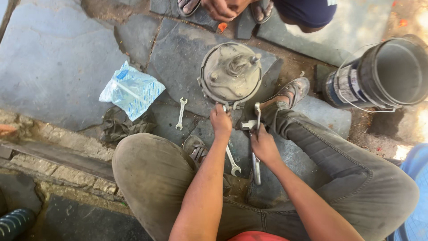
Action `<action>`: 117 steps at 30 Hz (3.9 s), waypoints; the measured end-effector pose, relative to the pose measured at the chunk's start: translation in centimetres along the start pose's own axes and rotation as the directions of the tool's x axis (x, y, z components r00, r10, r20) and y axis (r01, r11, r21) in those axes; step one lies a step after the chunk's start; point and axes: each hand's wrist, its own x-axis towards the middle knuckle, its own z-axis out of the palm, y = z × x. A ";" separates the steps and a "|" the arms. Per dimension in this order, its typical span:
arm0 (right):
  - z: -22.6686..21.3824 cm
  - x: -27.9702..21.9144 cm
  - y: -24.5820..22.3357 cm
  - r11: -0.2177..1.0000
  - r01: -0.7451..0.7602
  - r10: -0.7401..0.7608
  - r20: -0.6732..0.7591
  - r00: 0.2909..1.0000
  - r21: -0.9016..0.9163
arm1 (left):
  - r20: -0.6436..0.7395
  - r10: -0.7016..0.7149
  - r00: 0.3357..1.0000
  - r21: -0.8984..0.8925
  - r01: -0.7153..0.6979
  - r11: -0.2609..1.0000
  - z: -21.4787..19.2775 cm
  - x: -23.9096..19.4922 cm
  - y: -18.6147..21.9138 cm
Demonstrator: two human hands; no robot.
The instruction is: The person sits on the ground and uses a wrench and a hammer to work on a circular metal mechanical part. They repeatedly tighten bolts and tap the part with the hammer while another person observes. The person then places the tools and the part on a nearby table.
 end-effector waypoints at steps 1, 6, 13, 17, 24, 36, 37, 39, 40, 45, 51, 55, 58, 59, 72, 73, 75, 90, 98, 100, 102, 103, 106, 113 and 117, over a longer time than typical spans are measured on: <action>0.8 0.2 0.7 1.000 0.025 -0.025 0.004 1.000 -0.008 | 0.000 -0.009 1.000 -0.014 0.009 1.000 0.0 -0.1 -0.2; 5.4 4.3 2.3 0.979 0.163 -0.155 0.072 0.985 -0.120 | -0.046 0.141 0.989 0.161 -0.131 0.978 -0.4 0.4 -1.6; 4.9 4.2 1.1 0.997 -0.026 0.031 -0.066 0.997 0.075 | -0.040 -0.066 0.997 0.057 0.069 0.996 -0.3 -1.0 -0.8; 5.6 2.8 1.8 1.000 0.014 -0.015 -0.074 0.997 -0.022 | -0.033 0.005 0.999 0.078 -0.002 0.997 -0.8 -0.8 -1.2; 9.0 6.3 4.9 0.924 0.194 -0.200 0.017 0.980 -0.329 | 0.044 0.363 0.931 0.388 -0.350 0.852 -1.0 -0.1 -2.6; 9.5 8.2 6.7 0.937 0.236 -0.161 0.281 0.946 -0.256 | -0.005 -0.058 0.998 0.085 0.058 0.995 -0.9 -0.7 -1.8; 9.7 8.8 6.5 0.977 0.173 -0.136 0.265 0.955 -0.122 | 0.001 0.008 1.000 0.153 -0.008 0.988 -1.0 0.0 -2.5; 10.1 9.3 5.9 0.986 0.042 -0.082 0.252 0.964 0.160 | 0.009 0.174 0.985 0.299 -0.168 0.939 -1.4 1.5 -3.8; 10.3 8.6 5.5 0.953 0.000 -0.066 0.208 0.976 0.303 | 0.011 0.261 0.965 0.381 -0.245 0.892 -1.9 1.8 -4.6; 10.0 6.5 3.8 0.825 -0.135 0.077 0.127 0.989 0.549 | 0.007 0.390 0.921 0.484 -0.344 0.805 -2.4 1.3 -5.7; 9.6 6.9 2.8 0.774 -0.298 0.211 0.217 0.953 0.558 | -0.056 -0.062 0.997 -0.042 0.059 0.997 -0.6 -0.6 -2.2; 9.4 6.7 1.8 0.866 -0.181 0.153 0.097 0.983 0.466 | -0.045 0.003 0.999 0.027 -0.001 1.000 -0.8 -0.8 -1.2; 8.7 5.8 1.2 0.814 -0.117 0.091 0.074 0.993 0.568 | 0.144 0.585 0.798 0.671 -0.513 0.535 -1.5 -1.2 -1.9; 8.5 5.5 1.0 0.792 -0.095 0.063 0.075 0.995 0.603 | 0.383 0.708 0.593 0.796 -0.601 0.074 -1.6 -1.2 -2.2; 8.5 1.2 1.4 0.776 -0.398 0.324 0.232 0.917 0.489 | 0.239 0.498 0.833 0.724 -0.495 0.480 -1.8 0.4 -3.4; 8.3 1.0 1.0 0.762 -0.404 0.324 0.243 0.914 0.506 | 0.188 0.422 0.887 0.623 -0.440 0.646 -1.6 0.5 -3.1; 7.6 0.5 0.3 0.733 -0.415 0.324 0.260 0.910 0.539 | 0.089 0.270 0.959 0.425 -0.282 0.860 -0.8 0.4 -2.6; 2.1 -3.5 -6.0 0.300 -0.696 0.545 0.482 0.686 0.652 | -0.039 0.184 0.982 0.308 -0.163 0.937 -0.5 1.0 -2.6; -2.0 -5.0 -4.3 0.117 -0.784 0.481 0.656 0.582 0.610 | 0.171 0.336 0.926 0.694 -0.355 0.626 -1.6 2.1 -7.3; -2.9 -2.0 -4.8 0.188 -0.815 0.481 0.672 0.563 0.548 | 0.351 0.583 0.732 0.781 -0.573 0.249 -1.0 2.1 -5.9; -3.5 -0.7 -6.2 0.194 -0.888 0.532 0.715 0.453 0.418 | 0.361 0.508 0.782 0.818 -0.527 0.230 -0.8 2.0 -5.2; -3.4 -0.8 -7.1 0.417 -0.853 0.536 0.673 0.509 0.314 | 0.345 0.523 0.780 0.815 -0.525 0.246 -1.9 1.3 -5.5; -4.2 1.9 -8.9 0.764 -0.635 0.474 0.569 0.672 0.114 | 0.337 0.570 0.750 0.786 -0.557 0.268 -1.4 1.4 -5.3; -4.6 2.4 -6.6 0.801 -0.570 0.476 0.382 0.792 0.186 | 0.048 0.280 0.959 0.371 -0.278 0.886 0.0 1.1 -3.6; -1.7 2.4 -1.2 0.992 0.008 0.003 0.089 0.996 -0.125 | 0.011 0.003 1.000 0.033 -0.003 0.999 1.0 0.1 -1.4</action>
